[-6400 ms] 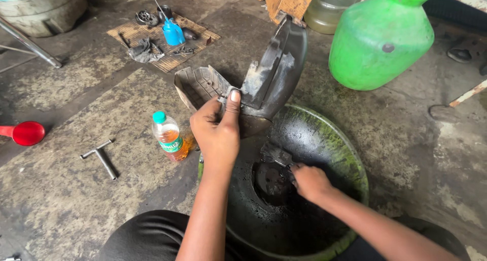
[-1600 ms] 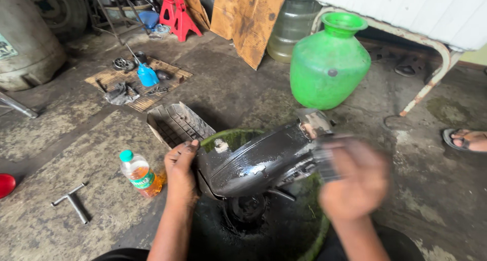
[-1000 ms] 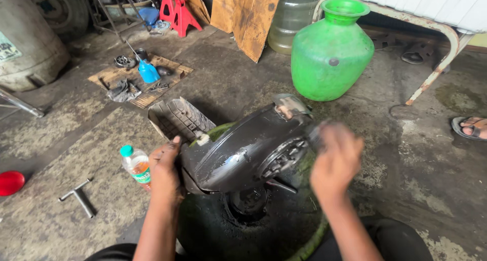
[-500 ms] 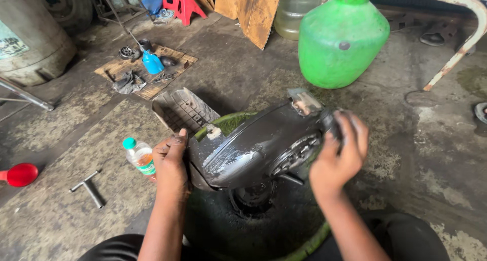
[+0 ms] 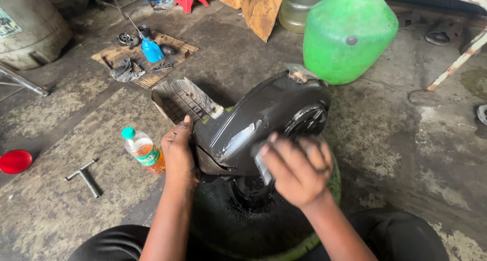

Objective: The person scrubs a black mechanical housing with a wire brush over a green basin, then wipes it with a striped cloth. They subsequently pour a liquid from a plastic bottle onto the housing to rinse or treat it.

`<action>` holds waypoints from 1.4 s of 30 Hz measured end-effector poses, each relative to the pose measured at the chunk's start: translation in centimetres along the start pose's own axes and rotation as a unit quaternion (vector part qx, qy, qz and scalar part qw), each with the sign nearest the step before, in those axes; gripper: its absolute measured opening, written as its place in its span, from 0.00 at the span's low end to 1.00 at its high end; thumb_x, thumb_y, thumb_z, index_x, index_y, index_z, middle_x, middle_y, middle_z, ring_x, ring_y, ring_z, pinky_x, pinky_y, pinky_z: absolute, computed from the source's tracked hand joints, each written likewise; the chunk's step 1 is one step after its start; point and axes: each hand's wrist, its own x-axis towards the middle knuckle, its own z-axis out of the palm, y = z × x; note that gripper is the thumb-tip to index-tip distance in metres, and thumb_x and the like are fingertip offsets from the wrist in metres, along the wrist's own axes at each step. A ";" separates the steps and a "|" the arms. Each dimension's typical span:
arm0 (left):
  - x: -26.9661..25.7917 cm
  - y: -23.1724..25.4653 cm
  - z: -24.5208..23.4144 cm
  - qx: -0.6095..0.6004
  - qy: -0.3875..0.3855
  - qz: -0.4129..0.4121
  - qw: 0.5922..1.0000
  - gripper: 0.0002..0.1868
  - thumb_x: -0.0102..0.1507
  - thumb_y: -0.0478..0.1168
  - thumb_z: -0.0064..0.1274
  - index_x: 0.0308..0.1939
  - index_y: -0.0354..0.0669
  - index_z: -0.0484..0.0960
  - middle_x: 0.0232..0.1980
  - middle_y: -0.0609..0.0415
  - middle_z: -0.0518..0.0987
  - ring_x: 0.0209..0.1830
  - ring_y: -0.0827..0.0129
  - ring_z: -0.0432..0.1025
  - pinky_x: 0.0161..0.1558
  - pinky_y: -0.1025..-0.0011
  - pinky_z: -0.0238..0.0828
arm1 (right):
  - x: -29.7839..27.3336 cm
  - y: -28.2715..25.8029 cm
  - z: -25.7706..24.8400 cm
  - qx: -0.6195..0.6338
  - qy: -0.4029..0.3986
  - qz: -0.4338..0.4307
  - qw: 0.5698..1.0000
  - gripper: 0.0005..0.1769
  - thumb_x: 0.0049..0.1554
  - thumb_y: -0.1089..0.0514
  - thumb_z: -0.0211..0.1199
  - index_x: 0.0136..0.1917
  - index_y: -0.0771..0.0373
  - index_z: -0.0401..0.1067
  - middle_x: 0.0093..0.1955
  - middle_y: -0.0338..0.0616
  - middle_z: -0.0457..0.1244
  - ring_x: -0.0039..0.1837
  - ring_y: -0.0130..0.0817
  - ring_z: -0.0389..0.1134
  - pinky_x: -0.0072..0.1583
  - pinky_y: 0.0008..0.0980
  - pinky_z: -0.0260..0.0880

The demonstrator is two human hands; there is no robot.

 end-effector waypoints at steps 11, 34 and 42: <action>-1.6 1.3 2.5 -0.183 0.003 -0.198 0.963 0.18 0.69 0.47 0.44 0.49 0.38 0.81 0.44 0.47 0.84 0.40 0.60 0.79 0.44 0.62 0.79 | -6.6 6.7 0.7 0.347 0.187 0.737 0.549 0.11 0.68 0.55 0.58 0.60 0.63 0.69 0.49 0.43 0.65 0.48 0.34 0.66 0.48 0.35 0.66; -2.8 5.9 2.4 -0.072 -0.342 0.098 0.932 0.37 0.76 0.64 0.31 0.68 0.34 0.73 0.78 0.36 0.68 0.85 0.44 0.57 0.87 0.49 0.35 | -0.7 2.7 -2.7 0.136 -0.091 0.339 0.926 0.17 0.55 0.73 0.59 0.59 0.70 0.72 0.56 0.50 0.65 0.52 0.43 0.71 0.53 0.34 0.72; -0.8 7.1 -0.7 0.087 -0.252 -0.083 0.960 0.37 0.73 0.61 0.26 0.67 0.34 0.74 0.69 0.39 0.77 0.73 0.53 0.68 0.75 0.60 0.55 | -4.4 2.6 0.8 0.186 -0.164 0.343 0.906 0.16 0.54 0.71 0.62 0.57 0.68 0.73 0.53 0.52 0.67 0.53 0.48 0.71 0.55 0.36 0.71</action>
